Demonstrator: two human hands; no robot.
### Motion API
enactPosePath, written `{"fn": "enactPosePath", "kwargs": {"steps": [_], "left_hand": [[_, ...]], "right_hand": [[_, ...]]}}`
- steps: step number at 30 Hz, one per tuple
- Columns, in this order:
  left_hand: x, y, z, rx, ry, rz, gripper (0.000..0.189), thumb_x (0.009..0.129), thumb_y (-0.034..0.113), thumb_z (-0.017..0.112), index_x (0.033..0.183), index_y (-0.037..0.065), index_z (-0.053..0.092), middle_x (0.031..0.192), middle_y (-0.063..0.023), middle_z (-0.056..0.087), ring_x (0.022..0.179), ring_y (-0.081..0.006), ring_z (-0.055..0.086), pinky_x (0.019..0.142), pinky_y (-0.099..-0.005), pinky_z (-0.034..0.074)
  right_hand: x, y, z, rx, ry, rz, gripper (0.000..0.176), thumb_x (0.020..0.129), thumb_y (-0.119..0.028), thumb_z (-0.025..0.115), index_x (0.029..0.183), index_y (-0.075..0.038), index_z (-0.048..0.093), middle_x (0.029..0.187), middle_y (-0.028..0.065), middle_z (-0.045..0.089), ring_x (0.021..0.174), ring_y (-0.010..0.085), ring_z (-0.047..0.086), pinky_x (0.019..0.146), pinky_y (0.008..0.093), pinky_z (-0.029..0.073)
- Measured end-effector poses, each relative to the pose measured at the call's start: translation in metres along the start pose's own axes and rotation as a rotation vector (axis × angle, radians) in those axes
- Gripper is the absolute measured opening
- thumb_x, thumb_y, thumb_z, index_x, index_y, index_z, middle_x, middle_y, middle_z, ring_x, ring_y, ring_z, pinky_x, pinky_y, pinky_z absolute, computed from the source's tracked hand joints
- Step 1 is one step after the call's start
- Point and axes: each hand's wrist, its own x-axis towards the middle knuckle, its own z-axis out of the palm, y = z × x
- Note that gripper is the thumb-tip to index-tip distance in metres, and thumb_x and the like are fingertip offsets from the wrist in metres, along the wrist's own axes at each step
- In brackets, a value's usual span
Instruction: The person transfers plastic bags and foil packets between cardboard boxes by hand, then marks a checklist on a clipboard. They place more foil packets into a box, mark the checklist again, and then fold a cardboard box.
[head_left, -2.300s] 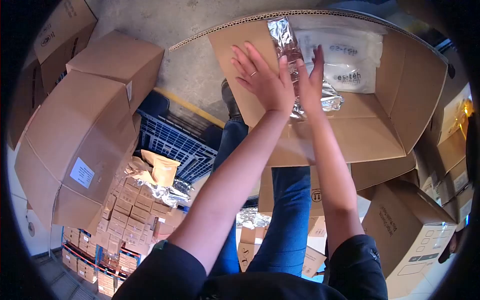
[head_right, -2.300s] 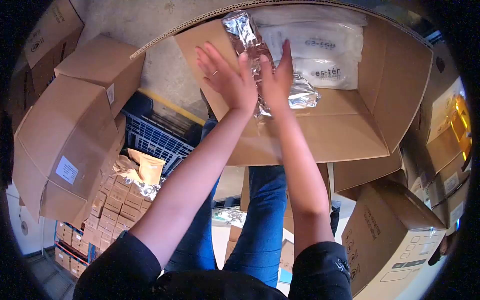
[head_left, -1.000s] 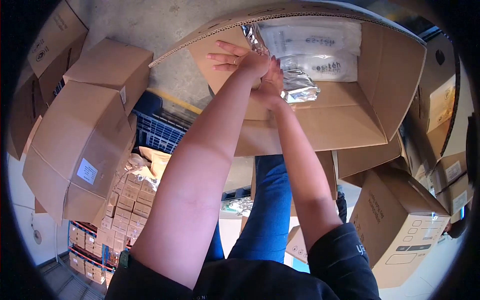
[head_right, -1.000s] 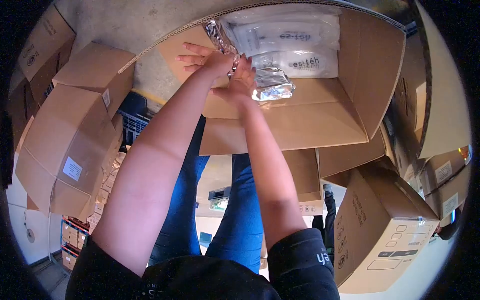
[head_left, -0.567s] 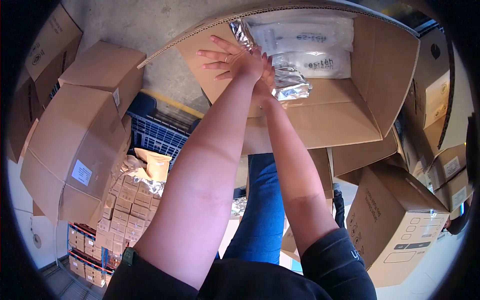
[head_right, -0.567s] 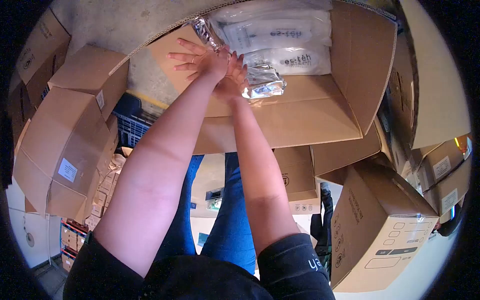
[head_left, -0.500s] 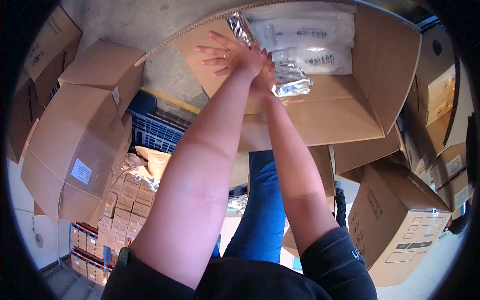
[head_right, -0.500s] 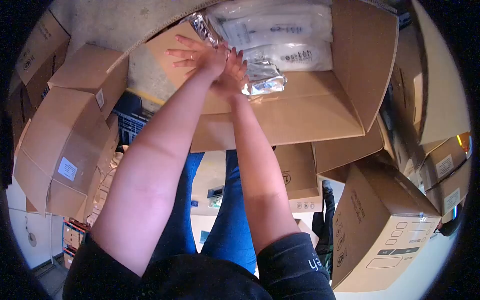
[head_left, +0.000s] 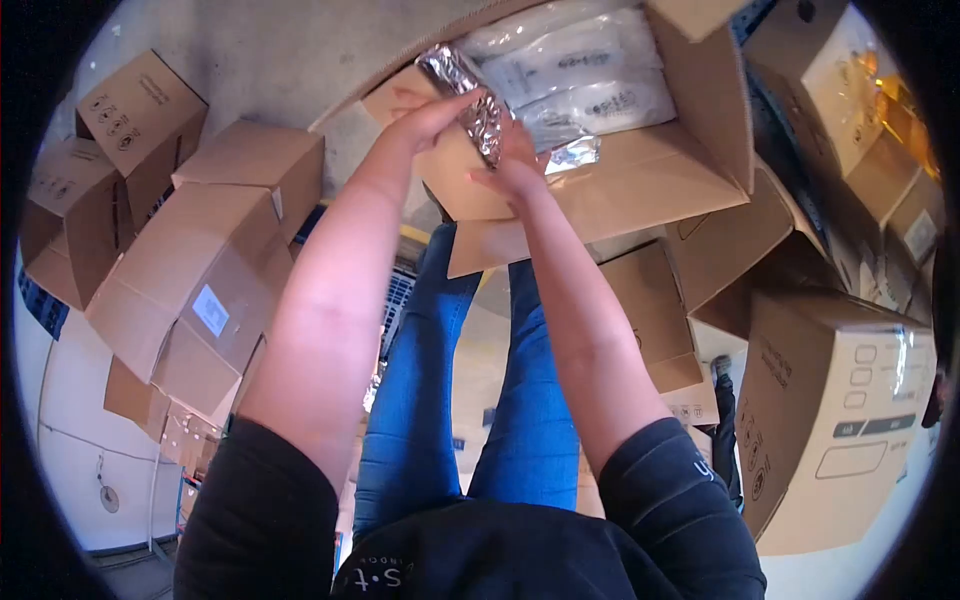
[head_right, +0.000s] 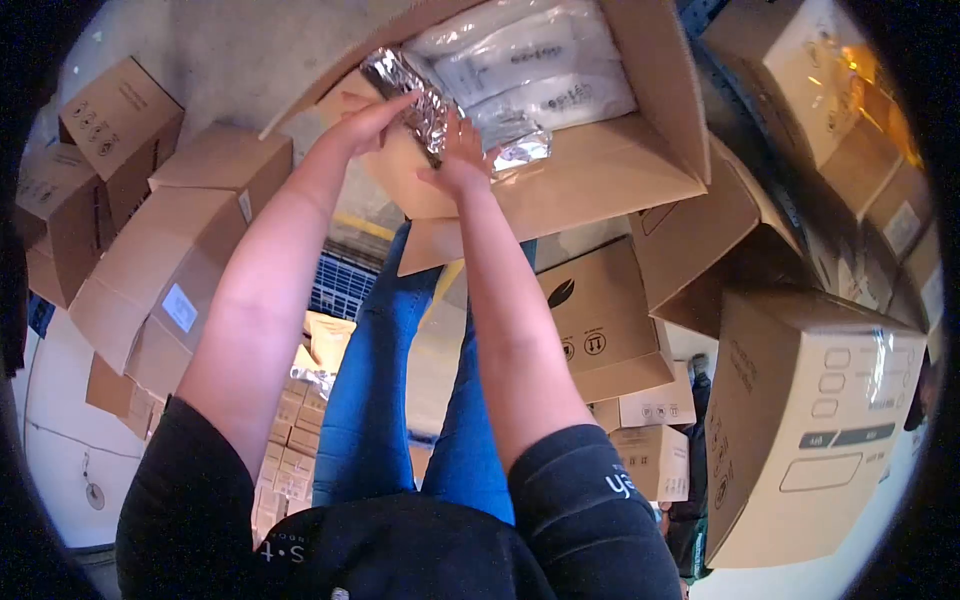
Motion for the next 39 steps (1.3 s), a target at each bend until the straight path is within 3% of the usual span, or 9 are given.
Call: {"fn": "enactPosePath", "kwargs": {"steps": [4, 10, 14, 22, 28, 32, 33, 35, 39], "left_hand": [[-0.061, -0.074, -0.064, 0.197, 0.158, 0.631, 0.059, 0.088, 0.040, 0.045, 0.132, 0.004, 0.033, 0.129, -0.0191, 0.043, 0.119, -0.0276, 0.043, 0.101, -0.0309, 0.030], [-0.280, -0.199, -0.054, 0.854, -0.130, 0.183, 0.051, 0.085, 0.039, 0.040, 0.126, 0.007, 0.041, 0.129, -0.0204, 0.040, 0.107, -0.0358, 0.049, 0.092, -0.0459, 0.038], [-0.384, -0.208, -0.059, 0.903, -0.005, 0.289, 0.046, 0.081, 0.046, 0.043, 0.125, 0.031, 0.047, 0.143, -0.0141, 0.020, 0.125, -0.0449, 0.024, 0.097, -0.0543, 0.028], [-0.360, -0.234, -0.101, 0.761, -1.111, 0.409, 0.043, 0.086, 0.051, 0.038, 0.109, 0.024, 0.062, 0.120, -0.0093, 0.054, 0.117, -0.0284, 0.044, 0.100, -0.0375, 0.029], [-0.310, -0.332, -0.158, 0.721, -0.694, 0.690, 0.045, 0.090, 0.047, 0.032, 0.124, 0.024, 0.049, 0.134, -0.0068, 0.040, 0.129, -0.0296, 0.025, 0.105, -0.0442, 0.015], [-0.191, -0.411, -0.173, 0.412, -0.487, 0.923, 0.047, 0.092, 0.047, 0.028, 0.125, 0.020, 0.048, 0.132, -0.0099, 0.042, 0.128, -0.0277, 0.030, 0.103, -0.0379, 0.023], [-0.207, -0.394, -0.186, 0.132, -0.711, 0.580, 0.040, 0.091, 0.041, 0.036, 0.116, 0.016, 0.056, 0.116, -0.0099, 0.056, 0.111, -0.0274, 0.050, 0.093, -0.0340, 0.037], [-0.359, -0.337, -0.280, 0.470, -0.350, 0.785, 0.030, 0.087, 0.029, 0.048, 0.103, 0.008, 0.062, 0.105, -0.0084, 0.062, 0.092, -0.0196, 0.060, 0.083, -0.0313, 0.044], [-0.513, -0.261, -0.368, -0.316, -0.192, 1.209, 0.025, 0.086, 0.024, 0.056, 0.100, 0.003, 0.058, 0.094, -0.0037, 0.056, 0.090, -0.0131, 0.052, 0.081, -0.0279, 0.042]], "right_hand": [[-0.062, 0.038, -0.021, -0.204, 0.048, -0.383, 0.061, 0.075, -0.015, 0.058, 0.130, -0.013, 0.033, 0.123, 0.0134, 0.045, 0.113, 0.0306, 0.044, 0.094, 0.0499, 0.030], [-0.222, 0.082, -0.088, -0.128, 0.197, -0.506, 0.031, 0.078, -0.010, 0.050, 0.109, -0.007, 0.051, 0.093, 0.0139, 0.057, 0.087, 0.0312, 0.054, 0.076, 0.0426, 0.042], [-0.317, 0.118, -0.098, -0.365, -0.059, -0.177, 0.033, 0.079, -0.023, 0.047, 0.107, -0.006, 0.050, 0.092, 0.0166, 0.057, 0.087, 0.0344, 0.055, 0.077, 0.0455, 0.043], [-0.388, 0.157, -0.025, -0.130, -0.080, 0.539, 0.043, 0.074, -0.029, 0.055, 0.111, -0.007, 0.057, 0.106, 0.0169, 0.059, 0.095, 0.0303, 0.058, 0.080, 0.0380, 0.047], [-0.308, 0.100, 0.127, 0.762, -0.182, 0.530, 0.057, 0.084, -0.048, 0.047, 0.119, -0.003, 0.050, 0.104, 0.0148, 0.061, 0.088, 0.0224, 0.060, 0.074, 0.0391, 0.047], [-0.256, 0.011, 0.114, 0.392, -0.417, 0.238, 0.062, 0.083, -0.056, 0.042, 0.116, -0.004, 0.053, 0.109, 0.0148, 0.059, 0.097, 0.0264, 0.056, 0.079, 0.0403, 0.045], [-0.241, -0.004, 0.108, 0.297, -0.431, 0.159, 0.063, 0.083, -0.058, 0.041, 0.115, -0.005, 0.054, 0.111, 0.0148, 0.058, 0.100, 0.0274, 0.055, 0.081, 0.0405, 0.044], [-0.169, -0.006, 0.106, -0.160, -0.319, -0.082, 0.057, 0.083, -0.056, 0.042, 0.105, -0.006, 0.061, 0.109, 0.0185, 0.058, 0.101, 0.0279, 0.055, 0.082, 0.0399, 0.044], [-0.301, -0.214, -0.007, -0.177, 0.176, -0.334, 0.040, 0.080, -0.034, 0.047, 0.091, 0.001, 0.062, 0.101, 0.0215, 0.059, 0.094, 0.0366, 0.056, 0.084, 0.0422, 0.043]]}}
